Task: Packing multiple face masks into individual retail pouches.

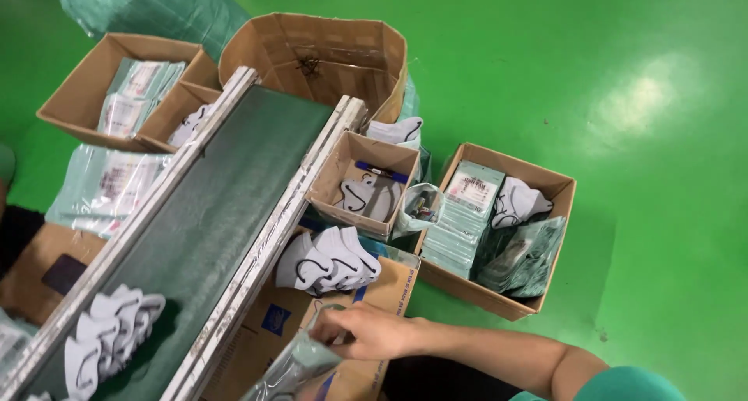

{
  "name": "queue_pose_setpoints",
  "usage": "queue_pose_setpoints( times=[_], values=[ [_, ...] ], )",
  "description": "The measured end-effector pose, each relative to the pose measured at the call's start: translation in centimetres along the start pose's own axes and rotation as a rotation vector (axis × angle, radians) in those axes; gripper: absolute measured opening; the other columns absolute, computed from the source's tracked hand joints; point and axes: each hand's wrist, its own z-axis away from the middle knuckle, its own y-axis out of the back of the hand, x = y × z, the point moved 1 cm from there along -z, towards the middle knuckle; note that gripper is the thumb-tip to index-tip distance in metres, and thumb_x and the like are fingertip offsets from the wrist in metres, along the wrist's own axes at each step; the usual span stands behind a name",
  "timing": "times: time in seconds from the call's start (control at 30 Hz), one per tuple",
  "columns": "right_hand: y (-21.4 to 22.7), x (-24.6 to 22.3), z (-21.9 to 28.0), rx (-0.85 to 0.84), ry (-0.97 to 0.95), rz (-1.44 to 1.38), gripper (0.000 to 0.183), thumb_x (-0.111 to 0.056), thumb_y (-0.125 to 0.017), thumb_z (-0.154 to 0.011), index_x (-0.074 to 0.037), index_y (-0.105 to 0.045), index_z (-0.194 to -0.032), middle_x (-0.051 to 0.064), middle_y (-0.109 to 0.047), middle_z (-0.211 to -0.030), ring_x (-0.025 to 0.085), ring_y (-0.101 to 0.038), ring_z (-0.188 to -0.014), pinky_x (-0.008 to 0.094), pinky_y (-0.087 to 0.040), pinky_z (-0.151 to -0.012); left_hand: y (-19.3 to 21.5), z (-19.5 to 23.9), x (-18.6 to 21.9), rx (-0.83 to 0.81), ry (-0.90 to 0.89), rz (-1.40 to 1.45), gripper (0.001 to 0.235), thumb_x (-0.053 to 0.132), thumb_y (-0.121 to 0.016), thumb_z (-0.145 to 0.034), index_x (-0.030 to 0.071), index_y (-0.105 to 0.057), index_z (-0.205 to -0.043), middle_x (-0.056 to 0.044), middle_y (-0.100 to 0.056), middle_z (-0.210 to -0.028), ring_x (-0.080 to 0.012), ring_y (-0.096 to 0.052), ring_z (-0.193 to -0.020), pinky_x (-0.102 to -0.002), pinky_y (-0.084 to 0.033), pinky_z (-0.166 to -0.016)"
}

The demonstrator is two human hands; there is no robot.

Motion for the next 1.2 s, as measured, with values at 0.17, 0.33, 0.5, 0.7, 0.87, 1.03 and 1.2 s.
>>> queue_pose_setpoints(
  times=[0.17, 0.33, 0.5, 0.7, 0.87, 1.03, 1.2],
  values=[
    [-2.0, 3.0, 1.7, -0.197, 0.366, 0.464, 0.038, -0.015, -0.075, -0.093, -0.006, -0.066, -0.128, 0.014, -0.070, -0.117, 0.031, -0.064, -0.117, 0.043, -0.051, -0.104, 1.6, -9.3, 28.2, 0.059, -0.235, -0.066, 0.029, 0.006, -0.059, -0.095, 0.002, -0.064, -0.123, -0.018, -0.072, -0.116, -0.0317, -0.070, -0.112, -0.039, -0.050, -0.103],
    [-1.7, -0.5, 0.2, 0.314, 0.180, 0.091, 0.041, -0.002, -0.069, -0.088, 0.000, -0.058, -0.128, 0.010, -0.060, -0.126, 0.024, -0.058, -0.119, 0.036, -0.045, -0.106, 1.3, -7.8, 34.7, 0.638, 0.365, 0.101, 0.017, -0.003, -0.068, -0.096, -0.001, -0.073, -0.112, -0.007, -0.074, -0.101, -0.0128, -0.066, -0.087, -0.024, -0.053, -0.077],
    [-2.0, -0.3, -0.7, 0.347, 0.035, -0.241, 0.013, 0.008, -0.057, -0.097, -0.001, -0.065, -0.103, 0.000, -0.065, -0.101, 0.005, -0.057, -0.089, 0.020, -0.046, -0.081, 1.6, -6.9, 34.3, 0.715, 0.415, 0.176, 0.016, -0.004, -0.070, -0.087, -0.001, -0.072, -0.103, -0.004, -0.072, -0.094, -0.0084, -0.053, -0.069, -0.022, -0.041, -0.059],
    [-3.1, -1.5, -0.5, 0.340, -0.118, -0.246, 0.008, 0.002, -0.062, -0.106, -0.001, -0.063, -0.099, 0.002, -0.062, -0.092, 0.007, -0.054, -0.080, 0.022, -0.043, -0.074, 2.1, -6.6, 34.6, 0.609, 0.338, 0.085, 0.009, -0.004, -0.070, -0.090, -0.003, -0.072, -0.098, -0.007, -0.072, -0.087, -0.0150, -0.067, -0.077, -0.026, -0.053, -0.073],
    [-3.0, 1.8, 0.0, 0.115, -0.029, -0.355, 0.008, 0.006, -0.062, -0.102, 0.001, -0.064, -0.096, 0.006, -0.062, -0.097, 0.010, -0.055, -0.089, 0.025, -0.043, -0.082, 2.3, -6.4, 34.3, 0.563, 0.243, 0.159, 0.011, -0.003, -0.070, -0.091, -0.002, -0.074, -0.100, -0.009, -0.076, -0.098, -0.0180, -0.073, -0.090, -0.028, -0.057, -0.081],
    [-3.0, 0.9, -0.7, 0.055, -0.122, -0.565, 0.005, 0.004, -0.062, -0.096, 0.000, -0.065, -0.094, 0.007, -0.063, -0.096, 0.013, -0.058, -0.090, 0.027, -0.046, -0.081, 2.8, -6.7, 34.4, 0.513, 0.291, 0.262, 0.009, -0.001, -0.073, -0.088, -0.002, -0.075, -0.096, -0.009, -0.076, -0.092, -0.0183, -0.072, -0.086, -0.030, -0.056, -0.078],
    [-4.0, 0.0, -0.8, -0.105, -0.175, -0.569, 0.002, 0.004, -0.068, -0.090, 0.001, -0.067, -0.091, 0.009, -0.067, -0.094, 0.016, -0.063, -0.092, 0.031, -0.050, -0.080, 2.5, -7.2, 34.1, 0.457, 0.373, 0.348, 0.007, 0.005, -0.074, -0.089, -0.001, -0.076, -0.094, -0.008, -0.077, -0.088, -0.0198, -0.072, -0.083, -0.031, -0.057, -0.073]
  ],
)
